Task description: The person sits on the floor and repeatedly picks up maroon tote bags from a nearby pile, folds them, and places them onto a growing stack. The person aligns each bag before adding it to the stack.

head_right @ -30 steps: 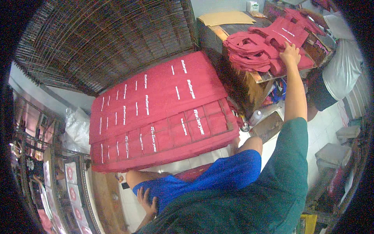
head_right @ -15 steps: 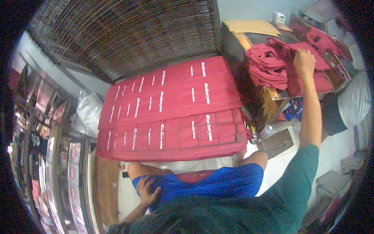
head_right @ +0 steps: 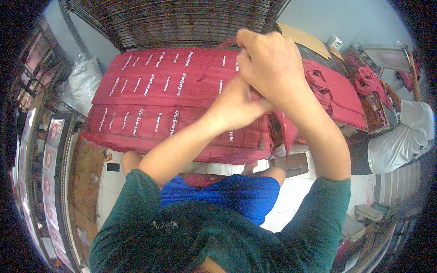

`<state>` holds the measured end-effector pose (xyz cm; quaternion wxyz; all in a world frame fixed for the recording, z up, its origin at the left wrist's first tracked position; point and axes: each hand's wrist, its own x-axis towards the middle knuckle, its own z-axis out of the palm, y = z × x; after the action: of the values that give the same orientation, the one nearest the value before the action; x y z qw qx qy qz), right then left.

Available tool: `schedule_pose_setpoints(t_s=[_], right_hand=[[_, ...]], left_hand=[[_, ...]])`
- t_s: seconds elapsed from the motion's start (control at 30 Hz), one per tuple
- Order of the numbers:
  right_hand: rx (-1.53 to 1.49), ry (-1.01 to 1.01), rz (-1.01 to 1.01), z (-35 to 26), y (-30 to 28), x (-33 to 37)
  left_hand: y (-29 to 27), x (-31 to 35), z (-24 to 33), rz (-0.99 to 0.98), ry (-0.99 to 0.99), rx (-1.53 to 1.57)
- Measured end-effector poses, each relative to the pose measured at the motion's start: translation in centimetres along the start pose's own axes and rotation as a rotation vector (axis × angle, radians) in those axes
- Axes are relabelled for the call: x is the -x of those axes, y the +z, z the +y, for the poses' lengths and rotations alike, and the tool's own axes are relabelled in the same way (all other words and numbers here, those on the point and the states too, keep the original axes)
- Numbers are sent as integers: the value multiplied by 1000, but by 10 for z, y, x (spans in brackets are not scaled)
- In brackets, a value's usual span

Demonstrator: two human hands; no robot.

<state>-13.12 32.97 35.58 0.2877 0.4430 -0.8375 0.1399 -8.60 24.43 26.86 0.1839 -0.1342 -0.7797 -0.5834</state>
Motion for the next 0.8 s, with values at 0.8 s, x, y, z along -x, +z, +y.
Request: schedule_pose_setpoints(t_s=[0.8], right_hand=[[-2158, 844, -184, -223, 212, 12]], left_hand=[[-399, 122, 7, 503, 381, -20]])
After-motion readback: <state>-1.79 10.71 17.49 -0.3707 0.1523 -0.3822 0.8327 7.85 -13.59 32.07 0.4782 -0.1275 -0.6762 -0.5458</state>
